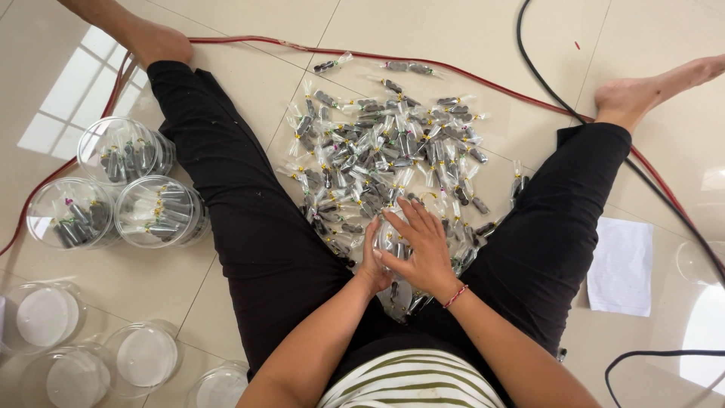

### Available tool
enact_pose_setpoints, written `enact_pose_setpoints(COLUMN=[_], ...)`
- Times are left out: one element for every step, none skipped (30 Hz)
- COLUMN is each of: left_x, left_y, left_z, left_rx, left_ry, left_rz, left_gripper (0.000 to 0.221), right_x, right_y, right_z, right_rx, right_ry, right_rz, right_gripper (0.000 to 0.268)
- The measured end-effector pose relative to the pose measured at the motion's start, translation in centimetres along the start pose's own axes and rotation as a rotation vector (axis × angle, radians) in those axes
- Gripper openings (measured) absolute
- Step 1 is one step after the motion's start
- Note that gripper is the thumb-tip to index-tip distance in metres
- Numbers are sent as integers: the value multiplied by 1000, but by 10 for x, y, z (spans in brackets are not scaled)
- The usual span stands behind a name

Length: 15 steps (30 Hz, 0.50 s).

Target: The person picks up individual small electronic components in plastic wrappers and places them into a clear round container held in their left hand, then replaces the lid.

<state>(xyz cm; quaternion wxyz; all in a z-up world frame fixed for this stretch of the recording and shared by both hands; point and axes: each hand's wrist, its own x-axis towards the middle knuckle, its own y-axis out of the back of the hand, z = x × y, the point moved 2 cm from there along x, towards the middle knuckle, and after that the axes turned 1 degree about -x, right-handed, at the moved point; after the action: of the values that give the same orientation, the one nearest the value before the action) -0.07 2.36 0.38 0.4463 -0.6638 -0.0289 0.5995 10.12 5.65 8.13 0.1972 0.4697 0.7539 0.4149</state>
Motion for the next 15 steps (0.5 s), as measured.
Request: enact_pose_setpoints(left_x=[3, 5, 8, 12, 16, 20, 25, 31, 36, 36, 36, 36, 51, 66, 81], left_y=[4, 8, 12, 17, 22, 27, 32, 37, 41, 43, 45, 47, 60, 73, 86], left_z=[-1, -2, -4, -6, -8, -9, -12, -14, -16, -17, -17, -18, -22, -26, -30], left_rx=[-2, -2, -3, -3, -2, -1, -1, -2, -2, -4, -16, -28, -32, -55, -79], left_ry=[-3, -5, -7, -10, -11, -13, -15, -24, -34, -37, -34, -29, -30, -36, -42], left_rz=[-3, 10, 23, 20, 42, 64, 62, 32, 1, 1, -42, -85, -84, -117, -149], left_gripper=[115, 117, 118, 118, 120, 123, 123, 120, 117, 117, 113, 110, 110, 107, 104], right_x=[1, 1, 2, 3, 4, 5, 6, 7, 8, 10, 12, 13, 15, 17, 18], right_y=[2, 3, 5, 8, 10, 12, 17, 21, 25, 30, 33, 37, 41, 44, 48], right_z=[-6, -10, -14, -21, -26, -32, -36, -41, -45, -47, -49, -51, -49, -47, -46], right_rx=[-2, 16, 34, 32, 32, 33, 32, 34, 36, 36, 31, 26, 25, -8, -40], right_ry=[4, -66, -136, -133, -184, -233, -230, -258, -285, -281, -291, -304, -302, -268, -234], right_rz=[1, -10, -21, -20, -44, -67, -66, -113, -160, -161, -230, -300, -303, -373, -443], right_gripper=[74, 72, 71, 71, 71, 71, 71, 72, 74, 74, 77, 80, 80, 82, 84])
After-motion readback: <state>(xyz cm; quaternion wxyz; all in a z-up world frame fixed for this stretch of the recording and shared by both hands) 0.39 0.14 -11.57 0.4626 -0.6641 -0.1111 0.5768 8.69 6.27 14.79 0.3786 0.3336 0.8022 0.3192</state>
